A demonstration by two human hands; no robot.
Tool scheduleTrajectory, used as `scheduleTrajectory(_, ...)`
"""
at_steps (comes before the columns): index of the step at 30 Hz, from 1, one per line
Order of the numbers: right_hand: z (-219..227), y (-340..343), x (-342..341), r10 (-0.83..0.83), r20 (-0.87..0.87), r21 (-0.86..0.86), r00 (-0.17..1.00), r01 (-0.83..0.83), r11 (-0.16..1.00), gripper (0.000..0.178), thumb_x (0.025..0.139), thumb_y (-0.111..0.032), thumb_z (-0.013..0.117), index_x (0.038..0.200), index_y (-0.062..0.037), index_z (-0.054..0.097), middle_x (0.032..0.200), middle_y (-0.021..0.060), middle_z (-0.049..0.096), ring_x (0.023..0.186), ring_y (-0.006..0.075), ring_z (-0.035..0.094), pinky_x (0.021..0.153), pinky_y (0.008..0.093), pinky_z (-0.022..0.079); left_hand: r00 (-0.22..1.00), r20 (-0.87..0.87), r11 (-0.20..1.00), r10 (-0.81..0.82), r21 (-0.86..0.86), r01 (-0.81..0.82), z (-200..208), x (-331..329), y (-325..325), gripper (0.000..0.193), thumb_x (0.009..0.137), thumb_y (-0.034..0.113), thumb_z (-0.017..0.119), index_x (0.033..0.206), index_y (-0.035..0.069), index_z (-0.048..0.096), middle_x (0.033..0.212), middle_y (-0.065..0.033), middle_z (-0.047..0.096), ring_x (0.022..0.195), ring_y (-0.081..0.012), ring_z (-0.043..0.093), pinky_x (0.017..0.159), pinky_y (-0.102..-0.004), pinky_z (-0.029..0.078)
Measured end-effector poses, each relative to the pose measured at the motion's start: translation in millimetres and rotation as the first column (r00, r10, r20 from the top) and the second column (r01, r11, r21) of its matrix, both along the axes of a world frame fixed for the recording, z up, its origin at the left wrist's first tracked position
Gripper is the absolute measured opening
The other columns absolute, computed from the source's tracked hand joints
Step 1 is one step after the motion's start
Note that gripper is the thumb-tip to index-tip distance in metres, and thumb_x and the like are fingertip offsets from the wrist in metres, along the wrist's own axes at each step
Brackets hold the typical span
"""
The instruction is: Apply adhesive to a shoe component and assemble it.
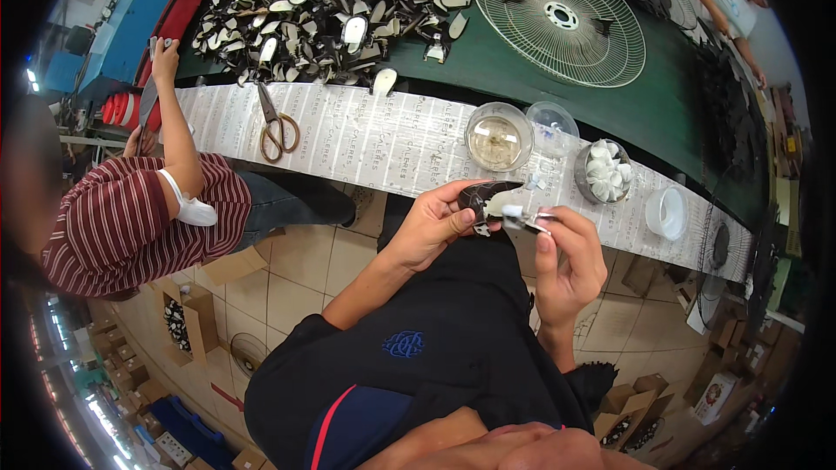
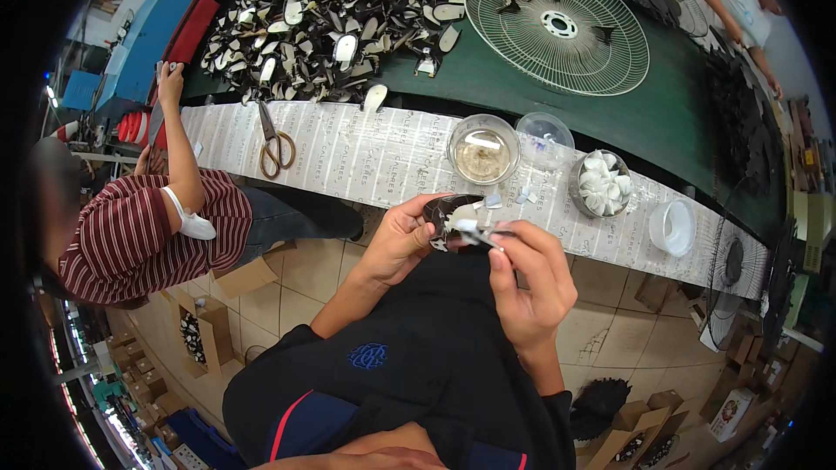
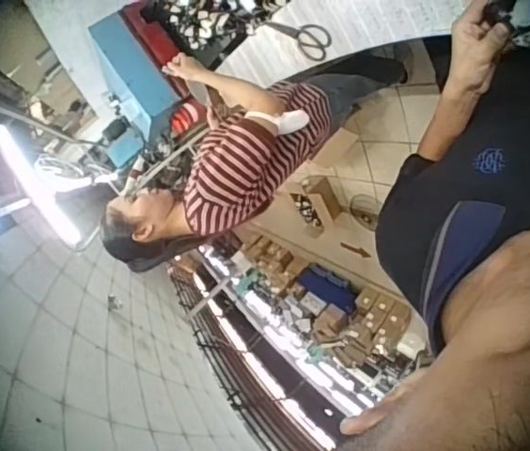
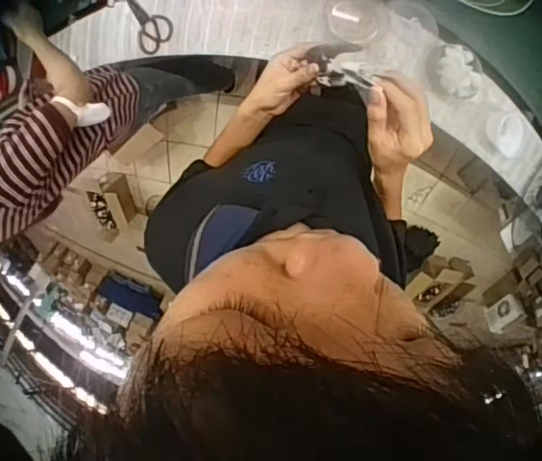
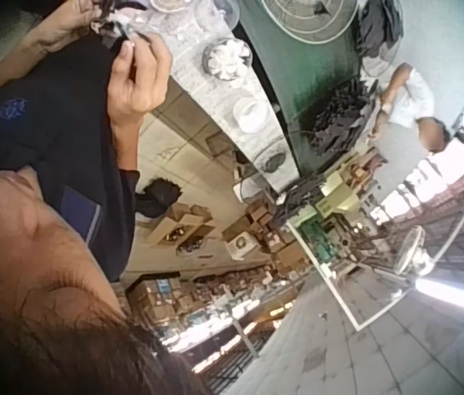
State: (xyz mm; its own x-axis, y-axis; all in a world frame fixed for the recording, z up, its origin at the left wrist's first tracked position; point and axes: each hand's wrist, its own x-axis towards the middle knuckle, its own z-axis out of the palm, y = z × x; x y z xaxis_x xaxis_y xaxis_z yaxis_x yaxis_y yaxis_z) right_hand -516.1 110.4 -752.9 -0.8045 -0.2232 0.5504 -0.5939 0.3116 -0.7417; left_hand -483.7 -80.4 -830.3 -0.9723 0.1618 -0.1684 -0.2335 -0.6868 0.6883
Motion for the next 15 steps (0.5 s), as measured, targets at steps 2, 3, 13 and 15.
scheduleTrajectory(2, -5, 2, -6, -0.022, -0.041, 0.032, 0.999, 0.024, 0.999, 0.014, 0.084, 0.001, 0.071, 0.098, 0.0027, 0.068, 0.101, 0.0171, 0.067, 0.084, 0.0246, 0.067, 0.071, 0.0306, 0.054, 1.0, -0.004, 1.0, -0.03, 0.002, 0.03, 8, -3, 2, 0.051, 0.093, 0.018, 0.069, 0.137, 0.0, 0.051, 0.113, -0.0073, 0.067, 0.098, -0.0125, 0.065, 0.086, -0.0259, 0.053)
scheduleTrajectory(3, -5, 2, -6, -0.014, -0.031, 0.064, 0.999, 0.016, 0.998, 0.014, 0.084, 0.0, 0.072, 0.097, 0.0024, 0.068, 0.101, 0.0165, 0.067, 0.083, 0.0248, 0.067, 0.07, 0.0314, 0.054, 1.0, -0.006, 0.999, -0.02, -0.029, 0.02, 11, -3, 4, 0.05, 0.093, 0.017, 0.068, 0.137, -0.001, 0.051, 0.114, -0.0078, 0.067, 0.098, -0.0125, 0.065, 0.087, -0.0266, 0.054)
scheduleTrajectory(13, -8, 0, -19, 0.105, -0.172, 0.244, 0.98, -0.061, 0.968, 0.021, 0.078, -0.004, 0.076, 0.097, 0.0002, 0.068, 0.099, 0.0123, 0.065, 0.072, 0.0261, 0.062, 0.061, 0.0349, 0.05, 1.0, 0.006, 0.987, 0.006, -0.159, -0.005, 16, -6, 6, 0.045, 0.095, 0.009, 0.063, 0.137, -0.002, 0.051, 0.12, -0.0099, 0.065, 0.103, -0.0128, 0.064, 0.091, -0.0278, 0.054)
scheduleTrajectory(15, -8, -2, -19, 0.104, -0.168, 0.255, 0.98, -0.059, 0.965, 0.021, 0.077, -0.004, 0.076, 0.097, 0.0002, 0.068, 0.099, 0.0118, 0.065, 0.071, 0.0257, 0.061, 0.06, 0.0351, 0.049, 1.0, 0.0, 0.987, -0.001, -0.162, 0.001, 14, -6, 6, 0.045, 0.095, 0.009, 0.063, 0.137, -0.002, 0.051, 0.121, -0.0099, 0.065, 0.104, -0.0129, 0.063, 0.092, -0.0279, 0.054)
